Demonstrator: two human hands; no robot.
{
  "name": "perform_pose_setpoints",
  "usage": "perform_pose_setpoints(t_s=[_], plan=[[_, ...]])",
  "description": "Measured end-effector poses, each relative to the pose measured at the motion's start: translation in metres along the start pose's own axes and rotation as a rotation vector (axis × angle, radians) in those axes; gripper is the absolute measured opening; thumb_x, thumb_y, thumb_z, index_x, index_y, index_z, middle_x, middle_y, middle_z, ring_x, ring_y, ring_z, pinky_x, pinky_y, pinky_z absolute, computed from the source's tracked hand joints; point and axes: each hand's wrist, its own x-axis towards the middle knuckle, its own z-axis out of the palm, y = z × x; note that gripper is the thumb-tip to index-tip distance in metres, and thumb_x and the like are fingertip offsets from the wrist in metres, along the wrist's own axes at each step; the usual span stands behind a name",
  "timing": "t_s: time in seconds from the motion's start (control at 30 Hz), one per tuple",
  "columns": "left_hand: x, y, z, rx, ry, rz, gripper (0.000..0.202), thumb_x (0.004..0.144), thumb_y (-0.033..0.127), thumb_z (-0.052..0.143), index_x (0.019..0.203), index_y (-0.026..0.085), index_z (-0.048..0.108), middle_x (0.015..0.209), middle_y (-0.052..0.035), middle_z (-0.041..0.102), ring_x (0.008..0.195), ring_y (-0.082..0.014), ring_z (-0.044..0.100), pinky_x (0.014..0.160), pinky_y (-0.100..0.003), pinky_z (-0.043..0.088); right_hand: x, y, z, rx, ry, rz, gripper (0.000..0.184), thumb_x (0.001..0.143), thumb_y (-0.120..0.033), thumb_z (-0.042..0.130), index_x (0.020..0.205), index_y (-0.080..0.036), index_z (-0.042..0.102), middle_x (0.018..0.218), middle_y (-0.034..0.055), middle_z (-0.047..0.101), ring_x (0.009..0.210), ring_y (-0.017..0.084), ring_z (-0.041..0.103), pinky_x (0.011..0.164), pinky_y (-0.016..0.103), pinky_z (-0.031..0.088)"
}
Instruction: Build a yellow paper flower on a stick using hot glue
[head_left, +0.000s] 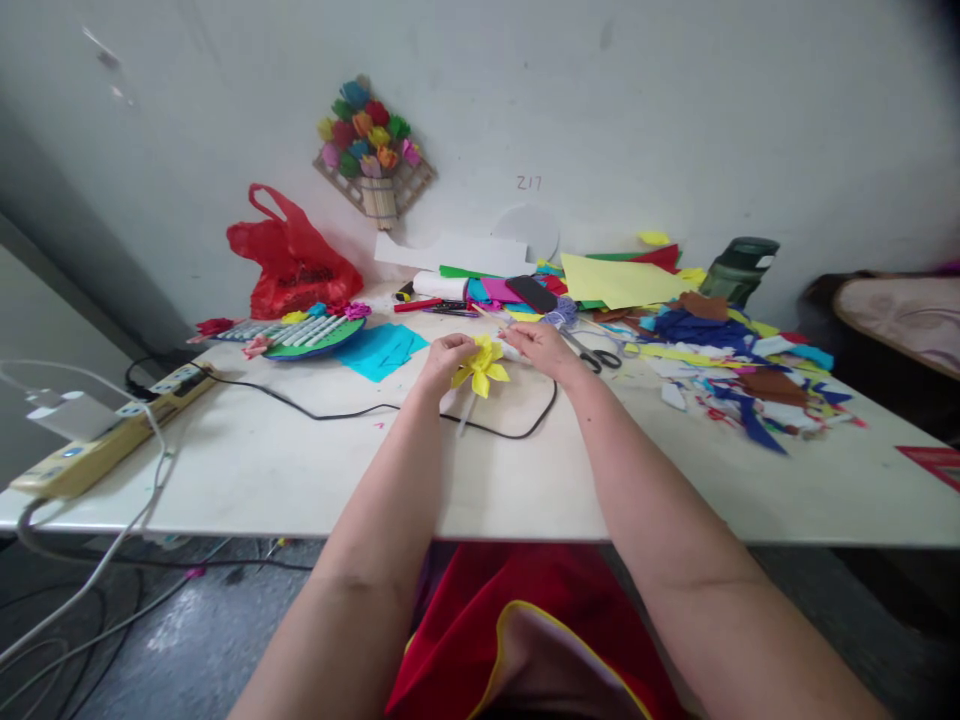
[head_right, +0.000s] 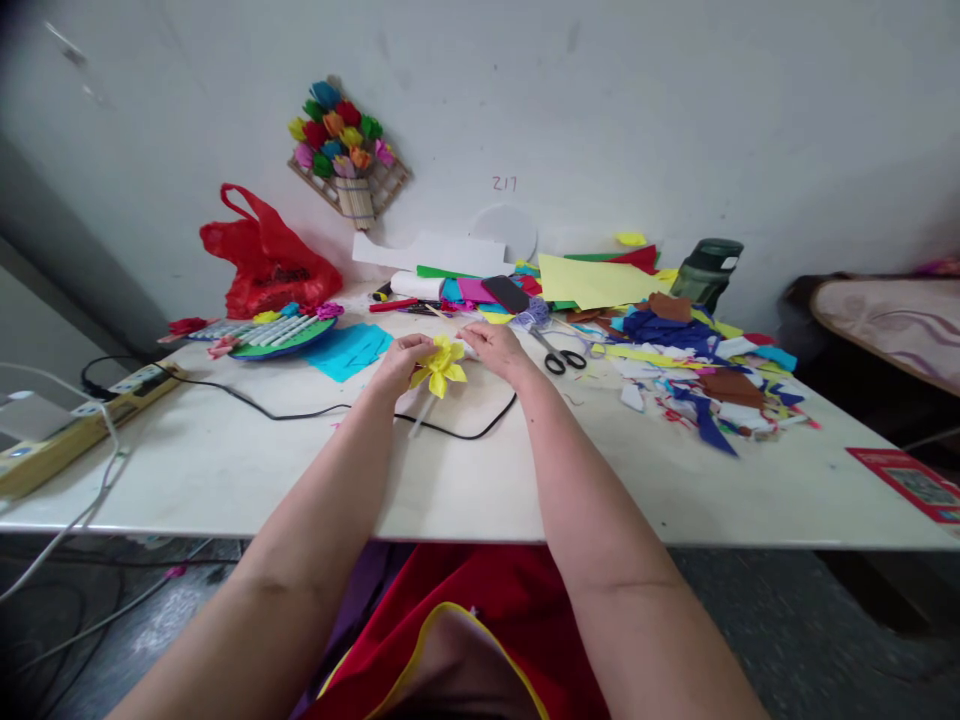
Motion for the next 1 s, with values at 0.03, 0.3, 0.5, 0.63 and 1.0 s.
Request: perform_pose_setpoints(t_s=[0.03, 0.3, 0.5, 0.63, 1.0], plan=[[0.0, 0.0, 0.0, 0.004, -0.004, 0.005, 0.02, 0.053, 0.028, 0.071, 0.063, 0.016, 0.058, 0.054, 0.0024, 0.052, 0.05, -0.0098, 0.049, 0.049, -0.022, 0.038, 0.0, 0.001, -0.001, -0.002, -0.008, 0.002, 0.037, 0.08, -0.049, 0.051, 0.068, -0.017, 0.065, 0.056, -0.0037, 0.043, 0.06, 0.012, 0.041, 0.062, 0.026, 0.034], [0.002, -0.003, 0.0, 0.051, -0.022, 0.041, 0.021, 0.052, 0.029, 0.071, 0.065, 0.016, 0.06, 0.057, 0.0023, 0.054, 0.051, -0.01, 0.05, 0.05, -0.022, 0.039, -0.003, -0.002, -0.003, 0.136, -0.105, 0.112, 0.039, 0.079, -0.038, 0.057, 0.111, -0.018, 0.069, 0.062, -0.003, 0.053, 0.055, 0.01, 0.043, 0.059, 0.026, 0.038], [0.002, -0.003, 0.001, 0.083, -0.041, 0.045, 0.021, 0.05, 0.029, 0.072, 0.065, 0.016, 0.063, 0.058, 0.0011, 0.057, 0.053, -0.0112, 0.051, 0.051, -0.022, 0.039, -0.004, 0.006, -0.006, 0.084, -0.243, 0.144, 0.05, 0.086, -0.035, 0.053, 0.132, -0.017, 0.057, 0.045, -0.0068, 0.049, 0.049, 0.011, 0.046, 0.062, 0.028, 0.04], [0.001, -0.002, 0.001, 0.115, -0.056, 0.052, 0.021, 0.052, 0.029, 0.07, 0.067, 0.016, 0.064, 0.057, 0.0013, 0.057, 0.052, -0.011, 0.05, 0.052, -0.023, 0.039, -0.003, 0.009, -0.007, 0.087, -0.281, 0.163, 0.047, 0.088, -0.034, 0.052, 0.132, -0.018, 0.056, 0.047, -0.0044, 0.055, 0.054, 0.012, 0.051, 0.063, 0.027, 0.041], [-0.001, 0.0, 0.001, 0.221, -0.101, 0.063, 0.024, 0.054, 0.03, 0.065, 0.073, 0.015, 0.067, 0.058, 0.0005, 0.058, 0.054, -0.0125, 0.051, 0.054, -0.025, 0.041, -0.004, 0.003, -0.009, 0.04, -0.364, 0.232, 0.044, 0.092, -0.031, 0.05, 0.132, -0.016, 0.057, 0.046, -0.0051, 0.05, 0.045, 0.008, 0.043, 0.054, 0.022, 0.038]])
